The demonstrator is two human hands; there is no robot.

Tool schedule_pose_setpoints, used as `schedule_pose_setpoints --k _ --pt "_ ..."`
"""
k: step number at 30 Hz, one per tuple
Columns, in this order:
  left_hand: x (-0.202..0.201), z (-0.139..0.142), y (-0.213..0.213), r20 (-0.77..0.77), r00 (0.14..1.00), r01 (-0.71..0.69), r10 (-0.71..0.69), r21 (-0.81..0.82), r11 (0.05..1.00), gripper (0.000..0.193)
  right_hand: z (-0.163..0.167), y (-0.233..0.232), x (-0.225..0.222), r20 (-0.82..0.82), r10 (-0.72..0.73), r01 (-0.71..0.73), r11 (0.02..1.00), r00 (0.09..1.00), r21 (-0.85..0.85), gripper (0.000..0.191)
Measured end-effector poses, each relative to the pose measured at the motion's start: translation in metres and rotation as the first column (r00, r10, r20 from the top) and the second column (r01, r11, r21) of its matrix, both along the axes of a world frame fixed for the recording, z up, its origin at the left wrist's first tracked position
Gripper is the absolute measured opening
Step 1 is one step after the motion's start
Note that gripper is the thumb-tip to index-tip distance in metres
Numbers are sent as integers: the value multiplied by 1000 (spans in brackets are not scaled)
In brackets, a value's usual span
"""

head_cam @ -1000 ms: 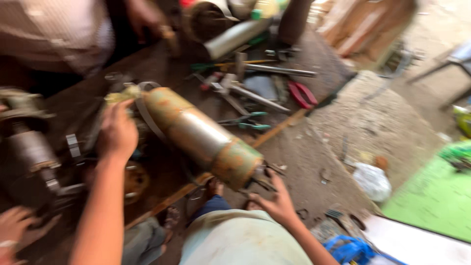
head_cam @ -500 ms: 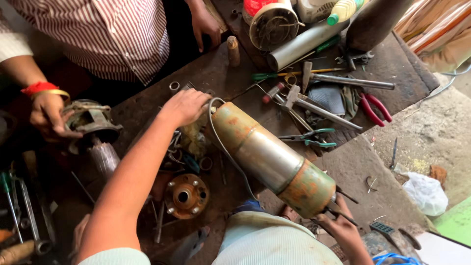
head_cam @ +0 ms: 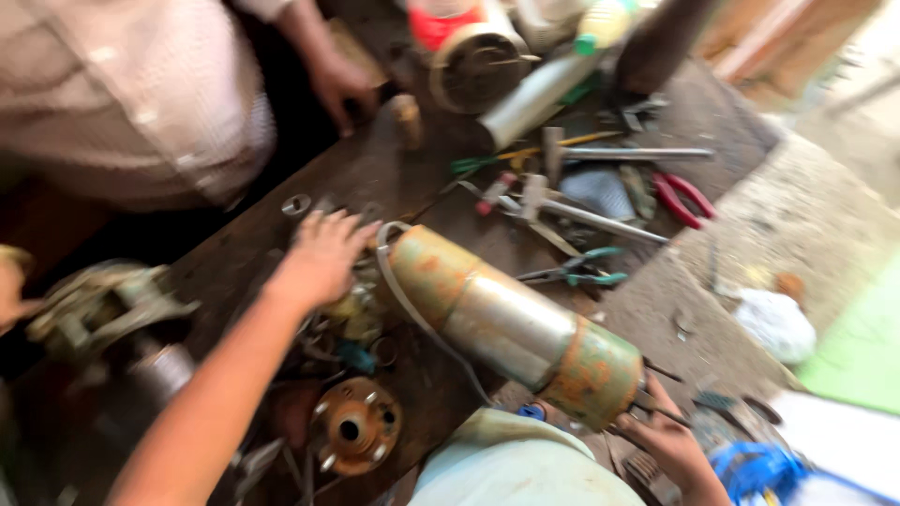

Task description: The person works on a rusty cylindrical motor or pump body clamped at a cluttered workbench. They pry at the end cap with pliers, tap and drive the shaft with a hammer and punch, reposition and rotate the housing, and hold it steady while a coworker assists with nearby parts.

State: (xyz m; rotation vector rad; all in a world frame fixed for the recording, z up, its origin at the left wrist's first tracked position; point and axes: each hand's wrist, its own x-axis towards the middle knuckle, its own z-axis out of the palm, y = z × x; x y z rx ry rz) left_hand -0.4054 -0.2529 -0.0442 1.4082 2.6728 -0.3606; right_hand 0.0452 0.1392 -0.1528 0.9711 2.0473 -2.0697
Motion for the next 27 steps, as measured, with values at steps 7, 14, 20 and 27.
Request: schedule_pose_setpoints --k 7,14,20,27 --pt "-13 -31 24 105 994 33 -26 -62 998 65 10 -1 8 97 -87 93 994 991 -64 123" --pt "-20 -42 39 82 994 65 -68 37 997 23 48 -12 -9 2 -77 77 987 997 -139 109" --pt "-36 -8 80 366 927 100 88 -466 879 37 68 -11 -15 158 -74 89 992 985 -90 107" --pt "-14 -27 51 301 952 -34 50 -57 998 35 69 -16 -14 -72 -55 47 993 996 -111 101"
